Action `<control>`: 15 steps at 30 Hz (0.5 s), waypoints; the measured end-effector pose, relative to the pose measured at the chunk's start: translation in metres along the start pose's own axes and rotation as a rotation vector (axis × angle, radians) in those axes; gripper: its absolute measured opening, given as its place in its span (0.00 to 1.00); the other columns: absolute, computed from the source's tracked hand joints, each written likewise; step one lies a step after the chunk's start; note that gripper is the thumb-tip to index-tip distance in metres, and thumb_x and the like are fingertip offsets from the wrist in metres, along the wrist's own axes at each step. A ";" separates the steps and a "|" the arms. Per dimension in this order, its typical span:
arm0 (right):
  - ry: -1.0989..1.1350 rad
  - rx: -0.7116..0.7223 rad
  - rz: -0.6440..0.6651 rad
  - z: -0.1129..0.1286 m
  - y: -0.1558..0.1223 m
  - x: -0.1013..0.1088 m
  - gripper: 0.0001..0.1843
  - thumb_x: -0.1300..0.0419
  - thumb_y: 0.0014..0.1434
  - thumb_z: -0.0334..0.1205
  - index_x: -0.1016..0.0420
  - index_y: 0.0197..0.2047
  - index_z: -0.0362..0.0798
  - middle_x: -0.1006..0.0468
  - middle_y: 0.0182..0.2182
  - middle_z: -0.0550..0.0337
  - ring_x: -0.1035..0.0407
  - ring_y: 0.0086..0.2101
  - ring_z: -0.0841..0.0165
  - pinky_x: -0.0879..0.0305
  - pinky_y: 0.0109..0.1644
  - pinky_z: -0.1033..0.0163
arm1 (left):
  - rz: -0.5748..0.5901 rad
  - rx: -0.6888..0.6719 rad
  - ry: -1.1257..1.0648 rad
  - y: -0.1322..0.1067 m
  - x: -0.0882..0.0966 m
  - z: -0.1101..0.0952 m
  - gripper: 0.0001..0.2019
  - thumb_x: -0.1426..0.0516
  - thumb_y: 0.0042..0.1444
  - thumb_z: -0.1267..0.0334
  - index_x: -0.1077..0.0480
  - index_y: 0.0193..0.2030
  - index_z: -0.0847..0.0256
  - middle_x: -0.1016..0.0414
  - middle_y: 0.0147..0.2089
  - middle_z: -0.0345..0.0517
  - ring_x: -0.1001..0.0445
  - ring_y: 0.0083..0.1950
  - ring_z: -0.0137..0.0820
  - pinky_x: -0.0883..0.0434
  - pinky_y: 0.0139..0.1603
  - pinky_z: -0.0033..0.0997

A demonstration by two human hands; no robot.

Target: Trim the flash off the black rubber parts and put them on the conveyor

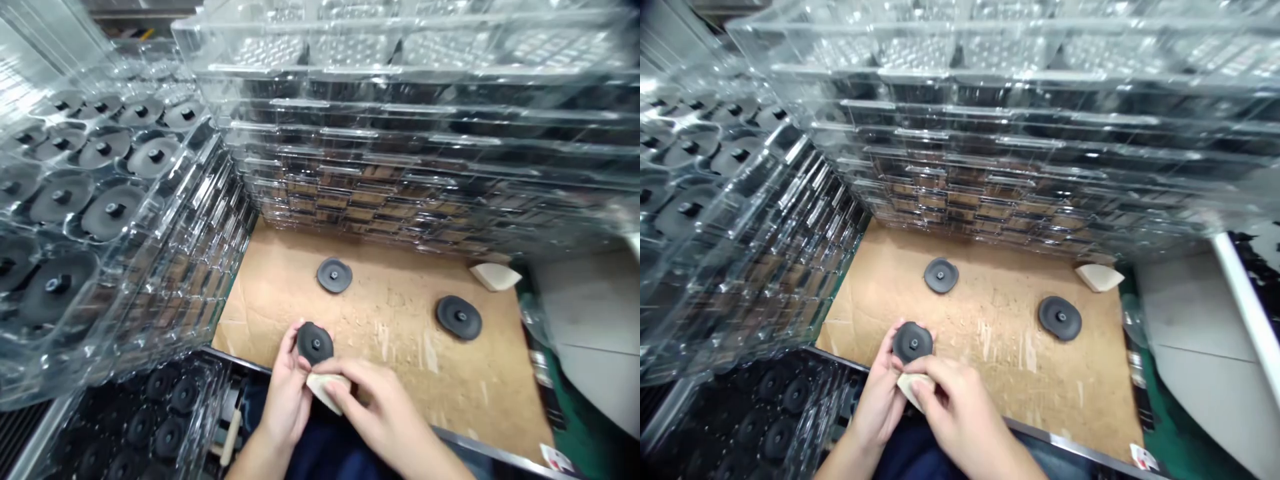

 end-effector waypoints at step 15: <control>-0.034 -0.127 -0.268 -0.034 -0.006 0.029 0.14 0.49 0.59 0.41 0.26 0.42 0.46 0.22 0.37 0.52 0.27 0.35 0.62 0.31 0.38 0.60 | -0.004 -0.043 -0.003 0.000 0.000 -0.001 0.27 0.35 0.40 0.62 0.36 0.49 0.56 0.27 0.51 0.50 0.31 0.54 0.40 0.35 0.55 0.37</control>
Point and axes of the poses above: each hand's wrist, its own y-axis towards the middle knuckle, its own x-axis out of the back of the hand, z = x × y, the point moved 6 cm from there along y, towards the middle knuckle
